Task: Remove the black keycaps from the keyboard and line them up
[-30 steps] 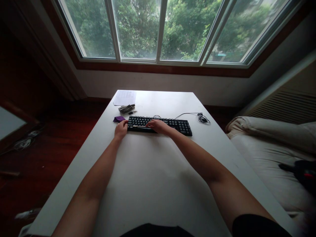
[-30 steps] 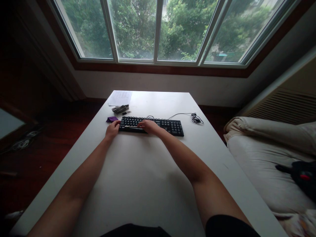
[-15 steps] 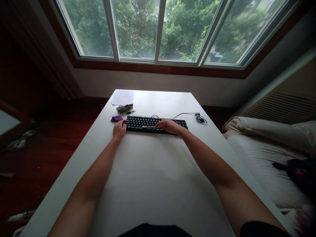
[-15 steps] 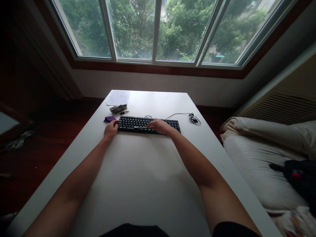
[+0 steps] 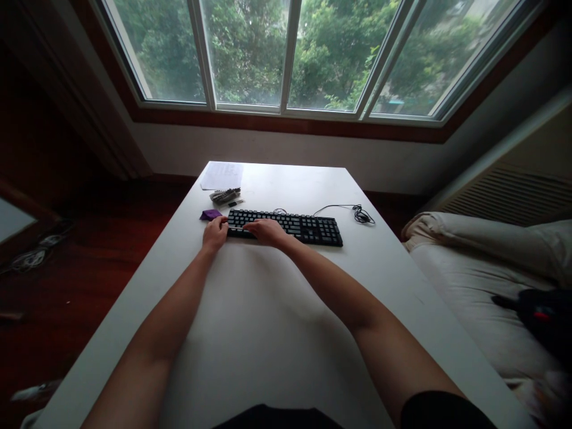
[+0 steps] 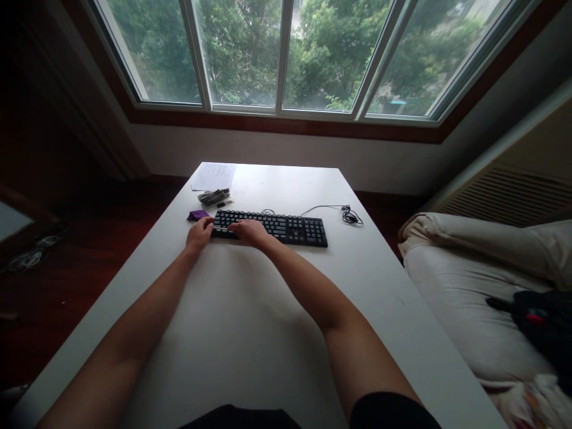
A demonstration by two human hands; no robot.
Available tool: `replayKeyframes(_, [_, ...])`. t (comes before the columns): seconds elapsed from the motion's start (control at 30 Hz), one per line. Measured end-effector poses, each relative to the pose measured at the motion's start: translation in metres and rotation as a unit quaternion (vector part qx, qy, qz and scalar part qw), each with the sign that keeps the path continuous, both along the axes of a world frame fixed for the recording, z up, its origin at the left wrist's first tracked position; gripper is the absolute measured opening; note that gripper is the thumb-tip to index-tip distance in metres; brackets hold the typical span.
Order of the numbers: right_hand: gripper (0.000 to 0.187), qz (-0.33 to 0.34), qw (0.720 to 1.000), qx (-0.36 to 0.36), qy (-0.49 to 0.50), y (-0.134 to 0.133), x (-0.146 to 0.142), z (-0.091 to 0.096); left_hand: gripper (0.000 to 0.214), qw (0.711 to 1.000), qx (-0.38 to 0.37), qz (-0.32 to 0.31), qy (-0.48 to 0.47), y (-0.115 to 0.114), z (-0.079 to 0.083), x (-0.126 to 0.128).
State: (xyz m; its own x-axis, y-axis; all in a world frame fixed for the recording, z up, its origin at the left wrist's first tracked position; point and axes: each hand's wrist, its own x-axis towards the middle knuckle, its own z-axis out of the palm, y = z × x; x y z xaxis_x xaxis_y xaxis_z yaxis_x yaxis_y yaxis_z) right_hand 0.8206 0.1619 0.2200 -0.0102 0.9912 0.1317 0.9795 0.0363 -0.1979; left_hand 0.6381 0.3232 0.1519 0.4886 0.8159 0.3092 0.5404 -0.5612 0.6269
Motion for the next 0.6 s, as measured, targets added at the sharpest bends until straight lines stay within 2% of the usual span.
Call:
replayKeyframes(0.13, [0.034, 0.002, 1.000, 0.003, -0.003, -0.003, 0.005, 0.000, 0.034, 1.000, -0.002, -0.006, -0.001, 0.000, -0.001, 0.001])
replayKeyframes(0.27, [0.035, 0.000, 1.000, -0.003, 0.003, -0.023, 0.039, 0.000, 0.034, 1.000, -0.001, -0.005, 0.005, 0.001, -0.001, 0.000])
replayKeyframes(0.4, [0.035, -0.006, 1.000, -0.013, -0.003, -0.060, 0.080, 0.000, 0.034, 1.000, -0.002, -0.002, 0.006, 0.003, -0.001, -0.001])
replayKeyframes(0.6, [0.037, -0.032, 0.999, -0.028, -0.028, -0.129, 0.137, -0.003, 0.034, 1.000, 0.012, 0.003, 0.009, 0.005, -0.004, -0.005])
